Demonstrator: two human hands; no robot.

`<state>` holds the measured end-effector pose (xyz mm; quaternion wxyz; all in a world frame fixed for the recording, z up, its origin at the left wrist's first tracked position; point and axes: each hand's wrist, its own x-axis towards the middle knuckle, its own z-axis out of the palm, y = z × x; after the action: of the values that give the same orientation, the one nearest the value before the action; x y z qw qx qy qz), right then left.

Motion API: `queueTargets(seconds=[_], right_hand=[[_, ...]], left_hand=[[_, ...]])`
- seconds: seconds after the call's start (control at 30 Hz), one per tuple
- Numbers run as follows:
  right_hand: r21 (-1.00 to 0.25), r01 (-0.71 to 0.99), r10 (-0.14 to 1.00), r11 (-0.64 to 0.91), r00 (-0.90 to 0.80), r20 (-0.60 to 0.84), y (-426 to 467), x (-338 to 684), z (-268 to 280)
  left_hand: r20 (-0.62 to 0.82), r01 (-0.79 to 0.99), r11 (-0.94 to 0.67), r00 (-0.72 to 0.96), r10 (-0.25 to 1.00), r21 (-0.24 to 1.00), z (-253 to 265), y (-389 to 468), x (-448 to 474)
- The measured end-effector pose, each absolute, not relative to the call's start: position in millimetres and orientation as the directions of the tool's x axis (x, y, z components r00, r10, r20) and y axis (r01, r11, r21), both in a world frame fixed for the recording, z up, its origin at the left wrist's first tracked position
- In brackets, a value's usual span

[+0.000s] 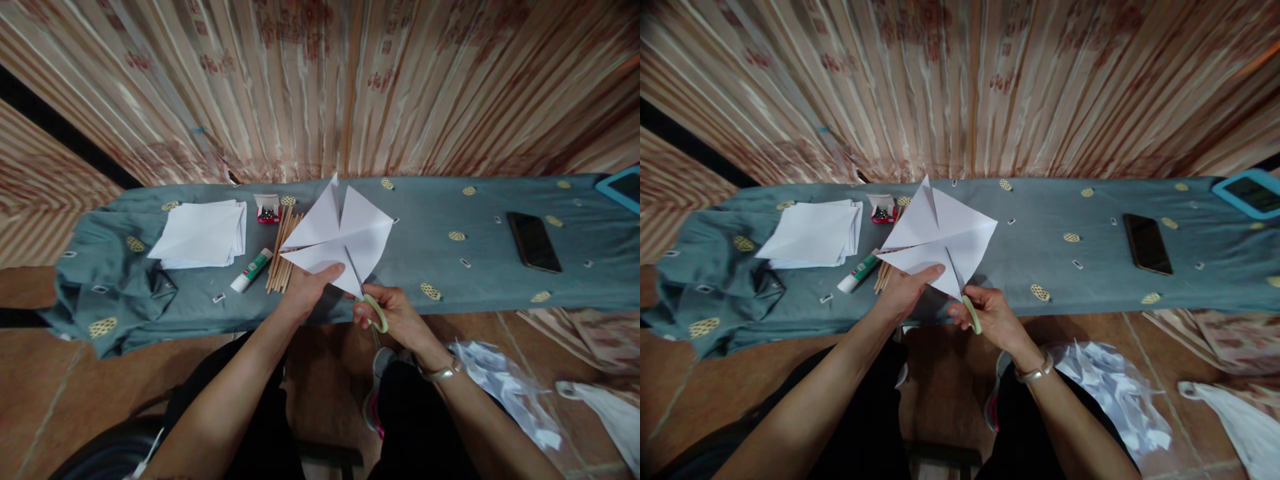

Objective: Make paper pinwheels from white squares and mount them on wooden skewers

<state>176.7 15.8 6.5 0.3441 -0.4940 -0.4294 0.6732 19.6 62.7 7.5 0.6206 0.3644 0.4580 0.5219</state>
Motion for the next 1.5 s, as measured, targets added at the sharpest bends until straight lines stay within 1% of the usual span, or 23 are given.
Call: queueTargets(seconds=[0.33, 0.77, 0.9, 1.07, 1.27, 1.4, 1.5], right_hand=[[-0.923, -0.02, 0.893, -0.385, -0.263, -0.367, 16, 176, 8], [-0.931, 0.011, 0.891, -0.365, -0.287, -0.353, 16, 177, 10], [-0.928, -0.005, 0.891, -0.374, -0.279, -0.357, 16, 176, 8], [-0.921, -0.029, 0.889, -0.389, -0.275, -0.367, 16, 175, 10], [-0.906, -0.062, 0.881, -0.419, -0.271, -0.388, 16, 172, 14], [-0.899, -0.036, 0.851, -0.436, -0.343, -0.398, 14, 175, 17], [-0.868, 0.05, 0.765, -0.494, -0.45, -0.461, 11, 189, 20]], left_hand=[[-0.194, -0.307, 0.196, 0.036, 0.98, 0.932, 15, 59, 22], [-0.209, -0.32, 0.211, 0.04, 0.977, 0.924, 17, 59, 22], [-0.184, -0.337, 0.183, 0.03, 0.982, 0.924, 14, 61, 21], [-0.187, -0.334, 0.185, 0.026, 0.982, 0.924, 13, 61, 21], [-0.184, -0.372, 0.18, 0.023, 0.983, 0.911, 14, 60, 21], [-0.185, -0.383, 0.176, 0.014, 0.983, 0.907, 14, 63, 19], [-0.232, -0.385, 0.201, -0.034, 0.972, 0.901, 15, 69, 13]])
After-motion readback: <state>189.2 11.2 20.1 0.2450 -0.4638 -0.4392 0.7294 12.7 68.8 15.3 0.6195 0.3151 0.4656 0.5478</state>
